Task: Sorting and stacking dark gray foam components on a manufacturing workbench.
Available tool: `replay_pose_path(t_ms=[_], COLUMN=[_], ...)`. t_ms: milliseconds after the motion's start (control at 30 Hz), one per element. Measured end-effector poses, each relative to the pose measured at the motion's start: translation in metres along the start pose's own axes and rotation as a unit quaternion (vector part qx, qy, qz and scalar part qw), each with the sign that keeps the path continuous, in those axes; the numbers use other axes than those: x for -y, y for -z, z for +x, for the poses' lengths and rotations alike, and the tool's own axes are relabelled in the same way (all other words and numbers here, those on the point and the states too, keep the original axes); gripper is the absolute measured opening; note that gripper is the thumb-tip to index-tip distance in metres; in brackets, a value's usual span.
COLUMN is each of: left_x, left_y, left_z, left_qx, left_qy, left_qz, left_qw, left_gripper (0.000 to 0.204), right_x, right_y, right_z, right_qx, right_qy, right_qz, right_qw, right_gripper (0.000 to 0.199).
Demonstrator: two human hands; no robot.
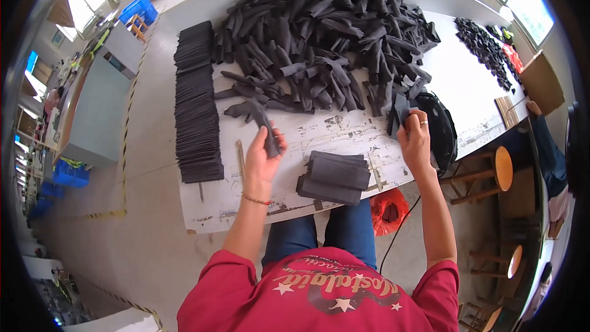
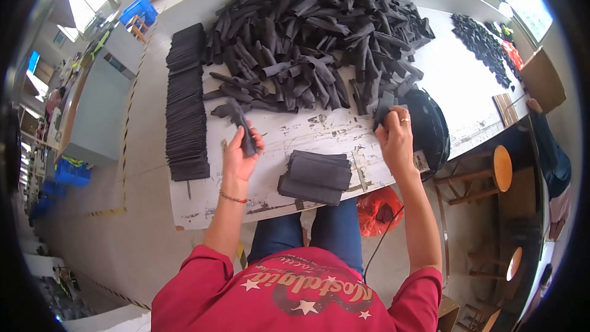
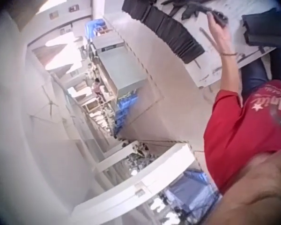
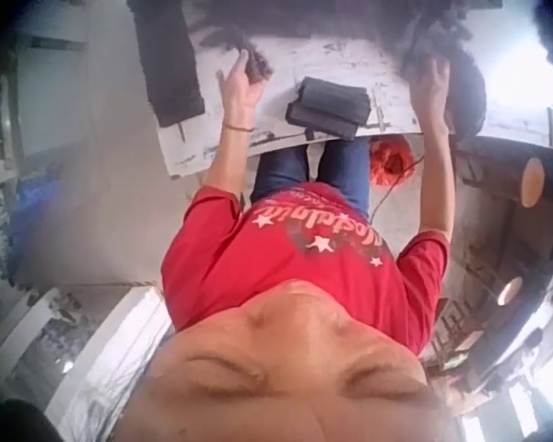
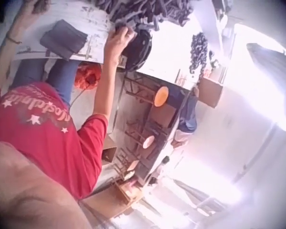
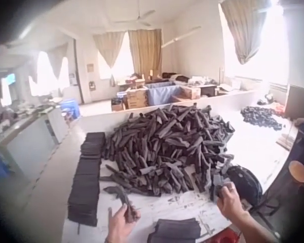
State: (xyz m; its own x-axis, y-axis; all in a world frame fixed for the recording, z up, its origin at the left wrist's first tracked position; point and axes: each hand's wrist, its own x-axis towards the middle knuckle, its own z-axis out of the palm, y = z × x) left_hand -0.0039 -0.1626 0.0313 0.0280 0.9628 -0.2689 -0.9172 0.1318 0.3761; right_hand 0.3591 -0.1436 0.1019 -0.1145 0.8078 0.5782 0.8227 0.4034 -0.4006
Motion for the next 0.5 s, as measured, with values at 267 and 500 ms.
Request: replay_pose_path(t_ms=[267,500], left_x=[0.013,0.023], left_y=[-0.036,-0.043], left_z=[-0.031,-0.043], left_qx=[-0.003,-0.019], left_qy=[-0.014,-0.012], left_qz=[0.117,0.114], left_qw=[0.993,0.993], left_gripper=[0.038,0.026], right_x=[0.106,0.136], right_y=[0.003,0.004], right_z=[-0.021,-0.043], right_qx=[0.134,0.126], right_qy=[0.096,0.032], right_qz=[0.11,0.154], right_qw=[0.98,0.979], right_gripper=[0.027,0.042])
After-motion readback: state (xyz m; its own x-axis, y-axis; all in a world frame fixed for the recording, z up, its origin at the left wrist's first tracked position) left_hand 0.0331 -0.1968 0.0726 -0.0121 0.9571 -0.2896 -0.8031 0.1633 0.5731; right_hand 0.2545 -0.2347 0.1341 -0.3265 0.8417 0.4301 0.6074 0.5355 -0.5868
